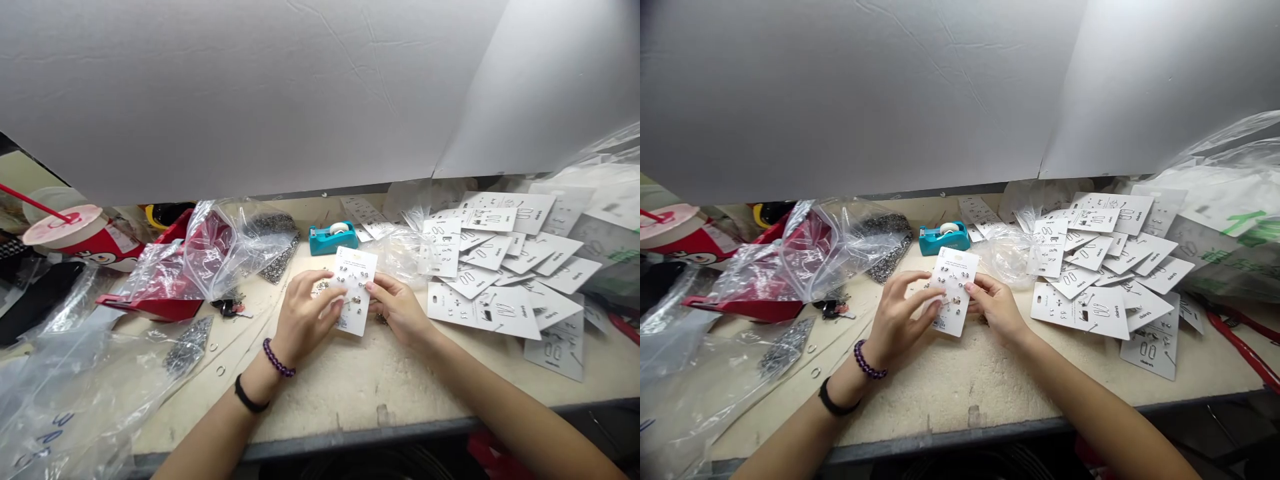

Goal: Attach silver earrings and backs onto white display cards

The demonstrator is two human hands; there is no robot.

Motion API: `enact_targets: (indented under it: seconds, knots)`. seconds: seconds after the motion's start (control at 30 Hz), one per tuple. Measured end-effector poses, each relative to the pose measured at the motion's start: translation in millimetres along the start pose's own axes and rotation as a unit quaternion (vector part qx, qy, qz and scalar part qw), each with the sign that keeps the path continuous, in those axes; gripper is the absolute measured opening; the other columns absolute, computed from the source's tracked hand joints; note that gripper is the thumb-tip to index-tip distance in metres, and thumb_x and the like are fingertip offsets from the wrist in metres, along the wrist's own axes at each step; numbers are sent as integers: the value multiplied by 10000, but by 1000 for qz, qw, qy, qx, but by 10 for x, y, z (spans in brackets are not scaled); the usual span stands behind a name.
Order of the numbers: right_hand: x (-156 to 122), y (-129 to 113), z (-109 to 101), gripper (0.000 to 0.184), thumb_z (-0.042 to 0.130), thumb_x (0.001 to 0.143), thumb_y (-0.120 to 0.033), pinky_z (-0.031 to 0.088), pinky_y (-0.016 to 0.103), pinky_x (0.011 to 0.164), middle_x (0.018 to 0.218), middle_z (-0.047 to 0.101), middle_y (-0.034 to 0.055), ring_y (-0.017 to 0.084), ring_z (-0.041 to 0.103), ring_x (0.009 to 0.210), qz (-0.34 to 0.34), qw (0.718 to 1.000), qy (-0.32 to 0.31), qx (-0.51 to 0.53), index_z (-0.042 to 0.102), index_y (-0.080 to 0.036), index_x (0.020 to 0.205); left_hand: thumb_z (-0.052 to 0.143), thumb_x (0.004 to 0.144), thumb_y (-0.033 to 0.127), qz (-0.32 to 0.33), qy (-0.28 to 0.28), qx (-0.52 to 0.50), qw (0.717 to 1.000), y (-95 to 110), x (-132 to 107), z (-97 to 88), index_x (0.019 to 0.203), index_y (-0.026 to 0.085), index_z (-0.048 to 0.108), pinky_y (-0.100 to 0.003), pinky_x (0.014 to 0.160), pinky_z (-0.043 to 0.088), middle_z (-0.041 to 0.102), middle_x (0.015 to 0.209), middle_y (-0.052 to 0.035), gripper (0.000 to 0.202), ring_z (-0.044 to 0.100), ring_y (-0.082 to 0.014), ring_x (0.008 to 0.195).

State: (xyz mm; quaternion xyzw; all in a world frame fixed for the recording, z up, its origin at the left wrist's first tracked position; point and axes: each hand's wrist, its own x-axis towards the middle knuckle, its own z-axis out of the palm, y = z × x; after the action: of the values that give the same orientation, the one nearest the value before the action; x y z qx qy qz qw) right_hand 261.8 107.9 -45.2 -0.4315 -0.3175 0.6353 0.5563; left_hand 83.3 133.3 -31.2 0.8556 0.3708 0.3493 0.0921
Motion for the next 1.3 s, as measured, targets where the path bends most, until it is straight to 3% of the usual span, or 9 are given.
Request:
enact_targets:
  seconds: [0.1, 0.23, 0.8, 0.93, 1.03, 1.1, 1.17, 1.23, 1.3]
  knots:
    - [1, 15, -14, 248, 662, 710, -336, 539, 316, 626, 982, 654, 30, 204, 617, 820, -6, 1000, -1, -8, 660, -228, 932, 548, 778, 209, 74, -25, 61, 995, -3, -1, -16, 928, 252, 638, -405, 926, 364, 559, 1078, -57, 180, 430, -230, 1063]
    - [-12, 23, -18, 254, 653, 717, -340, 540, 327, 638, 984, 651, 34, 212, 611, 836, -12, 1000, -2, -25, 657, -227, 945, 551, 779, 214, 84, -28, 68, 994, 6, -8, 2, 914, 261, 648, -406, 925, 367, 574, 1062, -53, 173, 410, -233, 1085]
    - [-88, -9, 29, 260, 639, 718, -373, 539, 341, 674, 944, 650, 27, 192, 608, 788, -12, 995, -45, -89, 655, -218, 927, 521, 761, 182, 30, -72, 60, 995, 85, -31, 22, 755, 198, 601, -444, 983, 311, 517, 1128, -69, 82, 354, -262, 1146]
    - [-44, -20, -13, 249, 634, 726, -364, 547, 332, 640, 955, 647, 37, 207, 601, 829, -40, 997, -12, -62, 644, -215, 925, 562, 754, 256, -57, -9, -20, 998, 101, -27, 25, 1020, 204, 513, -480, 1003, 283, 413, 1260, -105, 275, 327, -274, 1200]
    - [-18, -90, -15, 223, 609, 750, -356, 547, 344, 655, 968, 642, 31, 213, 595, 873, -86, 995, 10, -46, 636, -227, 930, 546, 772, 360, -186, -89, -228, 952, 119, 13, 2, 1201, 170, 350, -427, 881, 424, 467, 1199, -138, 509, 473, -245, 1079]
    - [-73, -190, 6, 248, 577, 775, -350, 545, 371, 684, 988, 635, 38, 214, 597, 883, -109, 991, -7, -74, 620, -230, 988, 511, 794, 392, -251, -192, -347, 883, 143, 38, -11, 1131, 151, 414, -353, 730, 489, 575, 1003, -100, 426, 571, -193, 846]
    - [-229, -326, -1, 340, 569, 785, -327, 530, 399, 753, 1055, 612, 55, 216, 589, 923, -134, 977, -25, -163, 570, -237, 1112, 521, 785, 409, -288, -232, -408, 835, 172, 53, -17, 1000, 141, 486, -300, 624, 489, 595, 807, -47, 345, 562, -145, 662]
    - [-479, -478, -118, 465, 590, 775, -288, 494, 412, 839, 1133, 572, 66, 217, 564, 986, -190, 935, 24, -300, 486, -253, 1227, 551, 764, 408, -312, -205, -437, 819, 197, 60, -21, 927, 143, 496, -269, 579, 479, 575, 715, -11, 316, 540, -118, 597]
    - [-778, -628, -415, 421, 560, 798, -276, 472, 418, 860, 1092, 589, 71, 216, 564, 979, -288, 842, 186, -416, 496, -251, 1213, 571, 752, 399, -328, -165, -447, 816, 209, 67, -27, 903, 148, 490, -256, 584, 482, 567, 696, 5, 304, 543, -110, 601]
